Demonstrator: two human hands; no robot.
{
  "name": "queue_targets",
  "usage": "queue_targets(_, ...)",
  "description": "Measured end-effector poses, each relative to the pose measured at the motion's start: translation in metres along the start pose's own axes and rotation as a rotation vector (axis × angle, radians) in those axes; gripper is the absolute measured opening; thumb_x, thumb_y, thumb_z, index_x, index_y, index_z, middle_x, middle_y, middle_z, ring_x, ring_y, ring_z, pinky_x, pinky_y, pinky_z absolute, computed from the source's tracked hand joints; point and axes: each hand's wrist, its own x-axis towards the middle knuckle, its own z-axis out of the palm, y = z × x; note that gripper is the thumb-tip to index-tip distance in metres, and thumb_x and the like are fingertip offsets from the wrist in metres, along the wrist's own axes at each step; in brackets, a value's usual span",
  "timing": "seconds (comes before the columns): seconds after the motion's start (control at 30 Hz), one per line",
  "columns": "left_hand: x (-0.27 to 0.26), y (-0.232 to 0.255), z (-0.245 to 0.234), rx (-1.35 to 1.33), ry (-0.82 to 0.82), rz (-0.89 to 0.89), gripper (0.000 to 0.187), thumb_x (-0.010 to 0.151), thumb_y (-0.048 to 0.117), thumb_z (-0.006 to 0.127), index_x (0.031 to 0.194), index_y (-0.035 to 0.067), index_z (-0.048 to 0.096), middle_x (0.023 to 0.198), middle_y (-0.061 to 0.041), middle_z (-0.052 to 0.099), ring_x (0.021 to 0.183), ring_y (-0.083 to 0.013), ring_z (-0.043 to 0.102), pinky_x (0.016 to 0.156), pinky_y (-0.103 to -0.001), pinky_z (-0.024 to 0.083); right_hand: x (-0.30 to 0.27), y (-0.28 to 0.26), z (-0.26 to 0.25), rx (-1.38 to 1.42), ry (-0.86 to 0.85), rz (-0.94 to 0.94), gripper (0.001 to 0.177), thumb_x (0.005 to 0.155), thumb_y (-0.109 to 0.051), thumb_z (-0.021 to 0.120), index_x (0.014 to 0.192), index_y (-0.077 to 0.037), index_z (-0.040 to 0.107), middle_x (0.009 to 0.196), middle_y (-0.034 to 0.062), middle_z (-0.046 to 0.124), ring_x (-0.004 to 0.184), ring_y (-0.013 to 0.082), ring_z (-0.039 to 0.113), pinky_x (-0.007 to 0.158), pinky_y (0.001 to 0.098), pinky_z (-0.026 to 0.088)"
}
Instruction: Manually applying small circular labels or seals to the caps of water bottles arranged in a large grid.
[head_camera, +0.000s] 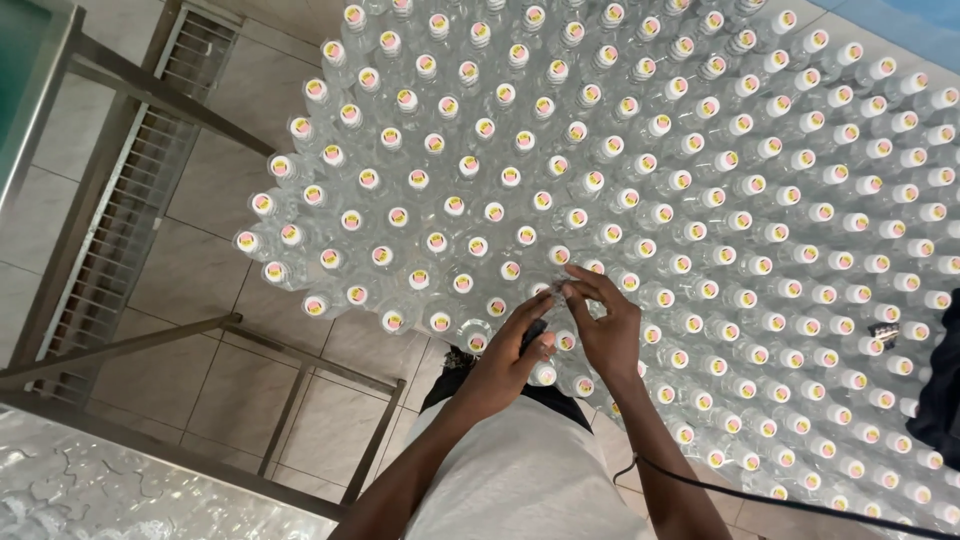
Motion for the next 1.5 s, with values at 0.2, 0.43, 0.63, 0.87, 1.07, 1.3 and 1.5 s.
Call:
queue_targets(0.2,-0.007,0.006,-0.007,-0.133,-0.057,-0.004,0.054,0.119,0.021,0.051,0.168,0.000,0.039,0.170,-0.032,0.036,0.119,-0.0318,0.072,0.095,-0.044,0.066,0.008,0.012,-0.007,0.415,-0.031,0.225,0.030,0.096,-0.003,0.083,0.126,-0.003,0.079,0.099,0.0171,0.085,0.095,0.0191,0.077,0.096,0.0371,0.061)
queue_targets(0.43,-0.018,0.021,-0.021,-0.267,-0.042,-0.035,0.053,0.119,0.022,0.050,0.167,0.001,0.042,0.153,-0.026,0.057,0.114,-0.0254,0.073,0.095,-0.042,0.066,0.018,0.067,-0.001,0.746,-0.074,0.324,0.029,0.098,0.003,0.076,0.127,0.001,0.074,0.098,0.0135,0.082,0.091,0.0194,0.079,0.090,0.0327,0.065)
queue_targets(0.63,-0.032,0.034,-0.054,-0.378,0.084,-0.085,0.057,0.114,0.030,0.057,0.161,0.000,0.050,0.117,-0.018,0.076,0.097,-0.0212,0.078,0.093,-0.038,0.069,0.022,0.036,0.005,0.532,-0.035,0.229,0.035,0.098,0.002,0.077,0.133,0.005,0.072,0.101,0.0183,0.082,0.101,0.0249,0.080,0.097,0.0382,0.064)
queue_targets(0.87,-0.040,0.087,-0.076,-0.274,0.185,-0.037,0.055,0.116,0.026,0.049,0.165,0.002,0.046,0.111,-0.023,0.077,0.103,-0.0240,0.076,0.097,-0.043,0.065,0.018,0.054,0.033,-0.063,-0.037,-0.136,0.026,0.105,-0.012,0.078,0.131,-0.017,0.082,0.101,0.0101,0.085,0.101,0.0243,0.081,0.095,0.0399,0.061)
queue_targets(1.07,-0.039,0.089,-0.068,-0.301,0.148,-0.051,0.054,0.116,0.028,0.049,0.165,0.003,0.047,0.108,-0.023,0.079,0.101,-0.0215,0.077,0.098,-0.041,0.065,0.011,0.076,0.020,-0.227,-0.091,-0.302,0.024,0.106,-0.010,0.075,0.128,-0.015,0.084,0.107,0.0047,0.084,0.105,0.0258,0.080,0.087,0.0375,0.063)
queue_targets(1.3,-0.039,0.035,-0.061,-0.534,0.071,-0.188,0.053,0.117,0.029,0.050,0.159,-0.002,0.052,0.112,-0.028,0.077,0.106,-0.0296,0.076,0.101,-0.047,0.064,0.011,0.076,0.021,-0.260,-0.132,-0.510,0.010,0.093,-0.011,0.086,0.101,-0.012,0.080,0.117,0.0066,0.084,0.114,0.0324,0.076,0.094,0.0421,0.061)
queue_targets(1.5,-0.035,0.051,-0.061,-0.624,0.091,-0.234,0.040,0.116,0.028,0.055,0.136,-0.005,0.063,0.116,-0.031,0.074,0.113,-0.0371,0.075,0.105,-0.056,0.060,0.008,0.084,0.023,-0.436,-0.057,-0.587,0.012,0.096,-0.013,0.084,0.102,-0.011,0.074,0.110,0.0060,0.083,0.110,0.0289,0.078,0.092,0.0419,0.060)
